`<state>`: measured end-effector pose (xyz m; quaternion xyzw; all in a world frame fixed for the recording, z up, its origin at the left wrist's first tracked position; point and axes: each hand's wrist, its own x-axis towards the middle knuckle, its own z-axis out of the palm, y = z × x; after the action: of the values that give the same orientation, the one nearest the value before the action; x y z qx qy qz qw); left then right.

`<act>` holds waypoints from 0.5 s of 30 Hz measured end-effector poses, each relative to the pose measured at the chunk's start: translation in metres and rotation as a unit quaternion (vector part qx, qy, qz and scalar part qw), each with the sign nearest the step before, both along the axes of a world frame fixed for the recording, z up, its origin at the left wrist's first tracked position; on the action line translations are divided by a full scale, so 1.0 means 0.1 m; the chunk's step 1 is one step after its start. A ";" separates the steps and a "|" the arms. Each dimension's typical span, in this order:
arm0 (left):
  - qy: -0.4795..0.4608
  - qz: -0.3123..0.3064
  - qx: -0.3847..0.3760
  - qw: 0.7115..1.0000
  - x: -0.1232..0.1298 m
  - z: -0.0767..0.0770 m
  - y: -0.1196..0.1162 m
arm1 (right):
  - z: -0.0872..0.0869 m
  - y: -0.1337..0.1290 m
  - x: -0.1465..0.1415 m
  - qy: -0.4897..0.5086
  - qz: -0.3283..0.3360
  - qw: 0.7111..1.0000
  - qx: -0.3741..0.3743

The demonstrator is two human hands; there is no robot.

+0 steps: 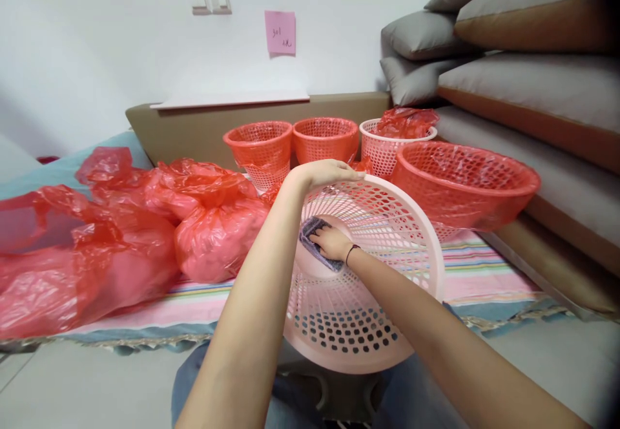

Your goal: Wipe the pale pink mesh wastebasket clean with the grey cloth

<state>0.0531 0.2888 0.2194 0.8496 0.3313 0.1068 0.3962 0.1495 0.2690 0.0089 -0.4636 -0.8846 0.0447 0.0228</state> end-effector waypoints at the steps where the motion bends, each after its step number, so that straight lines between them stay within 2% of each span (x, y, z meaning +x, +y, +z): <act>1: -0.004 0.001 -0.004 1.000 -0.02 0.00 0.01 | 0.00 0.01 0.00 -0.004 0.012 1.000 -0.006; 5: -0.002 0.019 -0.014 1.000 -0.05 0.00 0.04 | -0.03 -0.09 0.03 -0.002 0.000 1.000 -0.019; 9: 0.003 0.026 -0.018 0.999 -0.03 0.00 0.03 | -0.11 -0.42 0.13 0.024 -0.059 0.998 -0.008; 12: -0.004 0.024 -0.026 0.999 -0.01 0.00 0.02 | -0.20 -0.65 0.18 0.082 -0.132 0.988 0.008; 15: -0.008 0.018 -0.028 0.999 0.01 0.00 0.00 | -0.27 -0.72 0.14 0.126 -0.181 0.975 0.016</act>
<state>0.0536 0.2884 0.2196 0.8315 0.3458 0.1114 0.4202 0.1639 0.1974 -0.0185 -0.6065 -0.7764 0.0842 0.1491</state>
